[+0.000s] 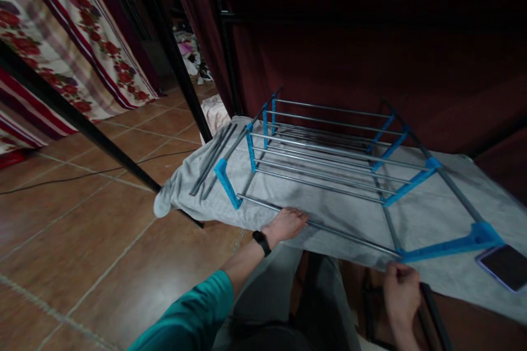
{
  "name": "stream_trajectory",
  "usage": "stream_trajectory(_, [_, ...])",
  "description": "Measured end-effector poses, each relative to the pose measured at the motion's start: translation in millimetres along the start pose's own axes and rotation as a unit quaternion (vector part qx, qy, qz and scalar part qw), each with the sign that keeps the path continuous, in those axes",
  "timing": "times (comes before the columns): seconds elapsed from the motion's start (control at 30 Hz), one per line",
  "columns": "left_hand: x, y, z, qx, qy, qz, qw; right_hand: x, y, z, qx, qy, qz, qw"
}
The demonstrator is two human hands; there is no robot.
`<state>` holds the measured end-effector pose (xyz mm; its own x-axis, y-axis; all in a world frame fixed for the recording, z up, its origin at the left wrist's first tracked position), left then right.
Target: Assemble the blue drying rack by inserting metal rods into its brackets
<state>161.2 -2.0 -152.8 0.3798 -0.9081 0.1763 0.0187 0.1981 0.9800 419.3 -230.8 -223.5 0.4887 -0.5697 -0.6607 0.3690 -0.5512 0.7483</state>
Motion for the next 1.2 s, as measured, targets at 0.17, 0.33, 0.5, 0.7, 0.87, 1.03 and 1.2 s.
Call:
stream_trajectory(0.17, [-0.9,1.5,4.2,0.019,0.018,0.024,0.999,-120.6,-60.5,25.0,-0.117,0.277,-0.005,0.954])
stream_trajectory(0.33, [0.4,6.8,6.9,0.039,0.017,0.055,0.998,-189.0,-105.0,18.6,-0.185,0.383,0.107,0.899])
stream_trajectory(0.5, [-13.6,8.3,51.8,0.169,0.039,0.078,0.982,-192.6,-121.3,9.7,-0.224,0.4,0.18,0.87])
stream_trajectory(0.7, [-112.7,-12.0,167.9,0.449,0.418,0.178,0.77,-187.0,-125.3,7.2,-0.229,0.41,0.196,0.861])
stream_trajectory(0.87, [-163.4,-31.3,162.2,0.357,0.36,0.328,0.797,-184.1,-129.3,5.8,-0.23,0.41,0.188,0.862])
stream_trajectory(1.03, [-173.6,-40.5,150.5,0.344,0.354,0.375,0.785,-180.4,-132.0,8.7,-0.242,0.418,0.179,0.857])
stream_trajectory(1.2, [-175.7,-42.4,150.0,0.354,0.363,0.407,0.76,-178.2,-132.0,12.1,-0.259,0.421,0.175,0.851])
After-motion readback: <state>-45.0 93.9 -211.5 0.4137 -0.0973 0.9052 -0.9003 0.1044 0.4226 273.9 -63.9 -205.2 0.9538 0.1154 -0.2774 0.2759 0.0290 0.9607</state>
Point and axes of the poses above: each hand's wrist, its own z-axis away from the middle knuckle, its own y-axis out of the back of the hand, x = y × z, the point moved 5 cm from there along -z, towards the middle knuckle, and after that the axes turned 13 degrees about -x, right-handed, at the moved point
